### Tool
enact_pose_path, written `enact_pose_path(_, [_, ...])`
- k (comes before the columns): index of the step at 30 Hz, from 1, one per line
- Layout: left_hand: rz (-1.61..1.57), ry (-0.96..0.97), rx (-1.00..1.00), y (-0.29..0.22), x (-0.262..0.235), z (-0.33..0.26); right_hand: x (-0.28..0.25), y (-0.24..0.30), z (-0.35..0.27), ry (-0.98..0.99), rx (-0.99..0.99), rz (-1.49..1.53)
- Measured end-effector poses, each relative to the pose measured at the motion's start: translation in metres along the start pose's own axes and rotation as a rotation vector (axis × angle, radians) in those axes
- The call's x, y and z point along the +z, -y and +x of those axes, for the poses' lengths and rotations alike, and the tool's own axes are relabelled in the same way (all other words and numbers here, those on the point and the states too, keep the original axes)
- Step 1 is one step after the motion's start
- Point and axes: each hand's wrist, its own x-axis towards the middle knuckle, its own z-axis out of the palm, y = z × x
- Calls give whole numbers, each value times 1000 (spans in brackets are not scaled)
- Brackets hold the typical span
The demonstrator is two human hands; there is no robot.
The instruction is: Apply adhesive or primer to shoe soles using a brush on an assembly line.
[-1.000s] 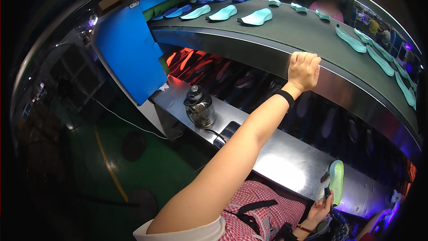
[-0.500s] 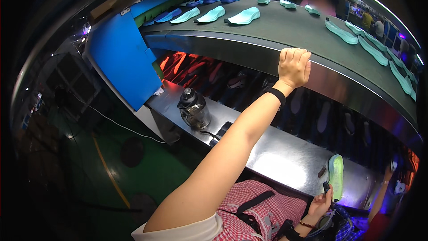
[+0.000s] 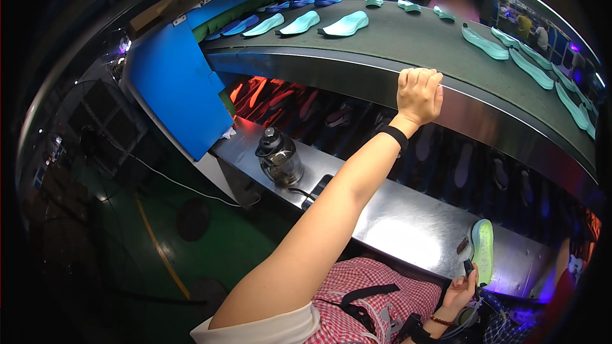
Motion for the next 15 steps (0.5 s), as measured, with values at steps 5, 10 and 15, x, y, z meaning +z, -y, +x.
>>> enact_pose_path(5, [-6, -3, -6, 0, -2, 3, -15, -5, 9, 96, 18, 3])
enact_pose_path(10, [-35, -9, -46, -6, -6, 11, -5, -3, 4, 56, 19, 23])
enact_pose_path(15, [3, 472, -181, -15, 1, 58, -8, 5, 5, 32, 5, -16])
